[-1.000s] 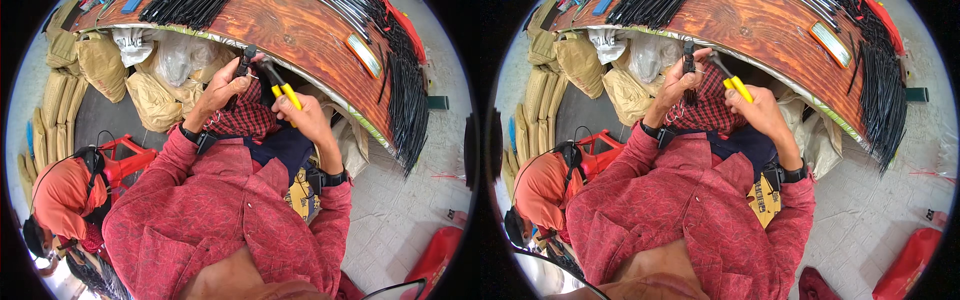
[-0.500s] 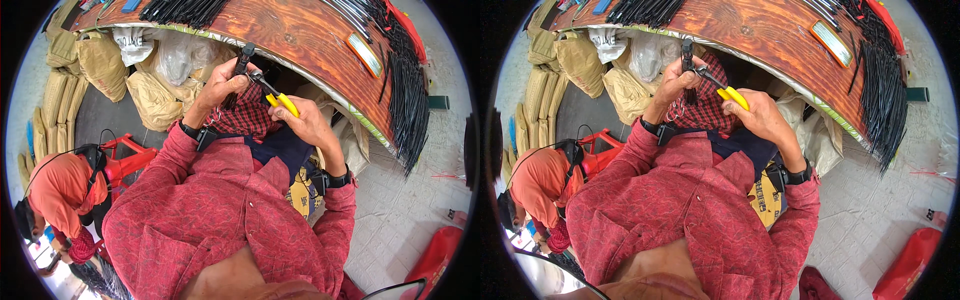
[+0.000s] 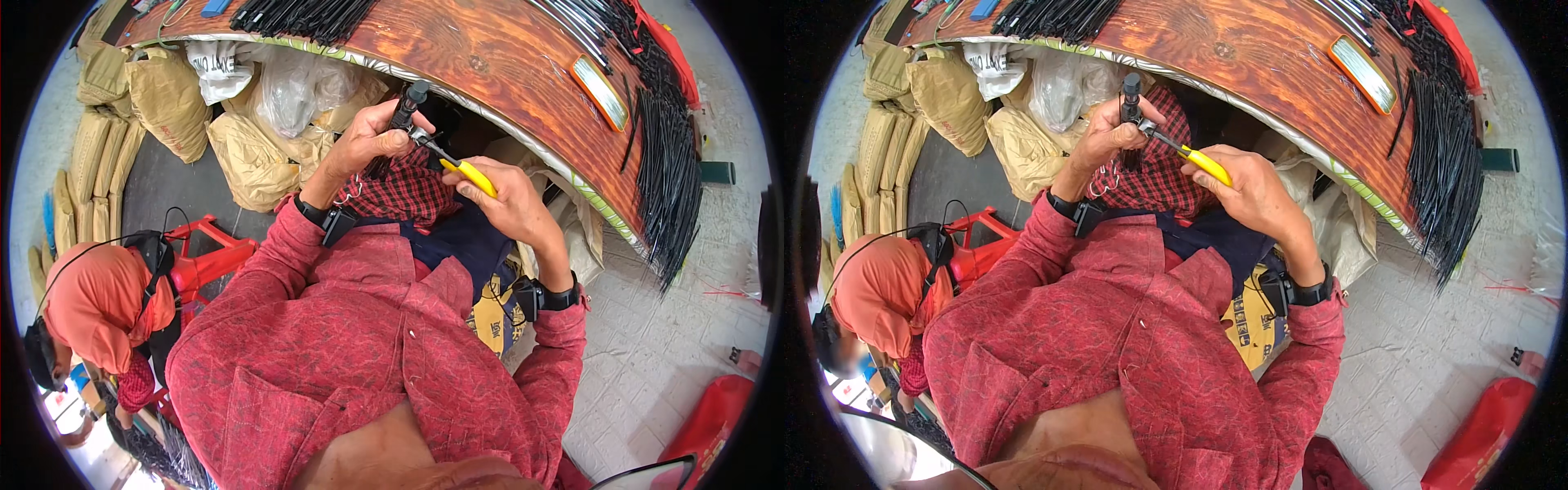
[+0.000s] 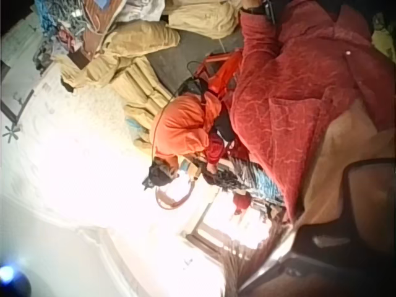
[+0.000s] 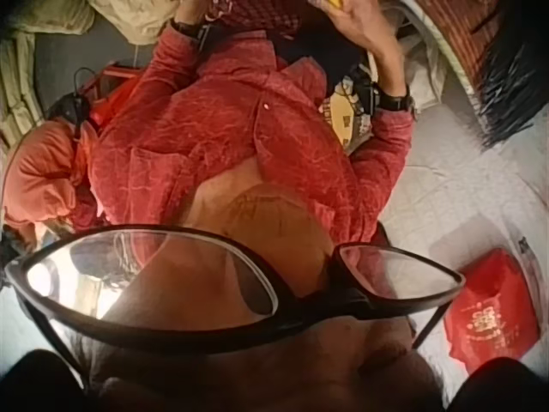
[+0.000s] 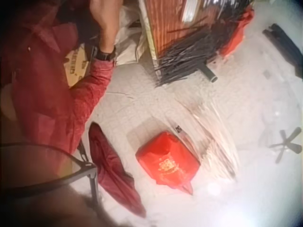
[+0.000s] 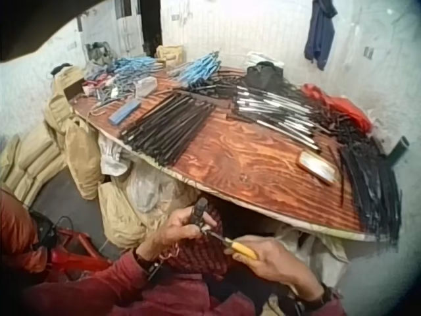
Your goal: Assembling a bundle of black cables at a workbench using cutting tools.
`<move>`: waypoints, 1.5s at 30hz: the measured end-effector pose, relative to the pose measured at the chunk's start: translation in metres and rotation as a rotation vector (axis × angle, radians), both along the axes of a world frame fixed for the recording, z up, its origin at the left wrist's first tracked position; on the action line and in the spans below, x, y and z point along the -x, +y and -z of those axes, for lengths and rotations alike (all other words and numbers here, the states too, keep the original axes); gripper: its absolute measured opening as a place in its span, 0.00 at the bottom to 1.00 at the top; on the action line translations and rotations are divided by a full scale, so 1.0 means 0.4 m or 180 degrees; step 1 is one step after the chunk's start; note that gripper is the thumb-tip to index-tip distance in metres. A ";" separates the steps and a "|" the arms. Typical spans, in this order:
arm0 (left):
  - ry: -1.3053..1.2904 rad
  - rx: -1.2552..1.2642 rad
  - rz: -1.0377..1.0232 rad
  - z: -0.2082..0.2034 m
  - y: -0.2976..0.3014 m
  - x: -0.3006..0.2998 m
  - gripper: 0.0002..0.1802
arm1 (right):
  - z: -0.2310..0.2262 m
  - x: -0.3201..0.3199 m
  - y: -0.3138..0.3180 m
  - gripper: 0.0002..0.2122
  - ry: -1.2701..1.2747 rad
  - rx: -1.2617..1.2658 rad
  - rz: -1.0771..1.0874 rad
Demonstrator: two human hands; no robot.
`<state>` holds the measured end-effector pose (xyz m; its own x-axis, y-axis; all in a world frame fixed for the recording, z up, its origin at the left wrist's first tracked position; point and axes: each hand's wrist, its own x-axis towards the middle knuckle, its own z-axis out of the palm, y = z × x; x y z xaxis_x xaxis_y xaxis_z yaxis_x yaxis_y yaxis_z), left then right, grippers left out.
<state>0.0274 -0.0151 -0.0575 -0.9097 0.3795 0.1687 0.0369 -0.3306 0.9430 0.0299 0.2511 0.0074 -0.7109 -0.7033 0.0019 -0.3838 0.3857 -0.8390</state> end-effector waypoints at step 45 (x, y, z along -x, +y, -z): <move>-0.0192 -0.0145 -0.0101 -0.011 0.001 0.003 0.32 | 0.092 -0.080 -0.005 0.31 -0.3410 0.1567 0.0337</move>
<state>0.0264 -0.0145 -0.0530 -0.9302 0.3434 0.1298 -0.0082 -0.3728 0.9279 0.0621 0.2491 -0.0293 -0.5693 -0.7310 -0.3762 0.6199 -0.0812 -0.7805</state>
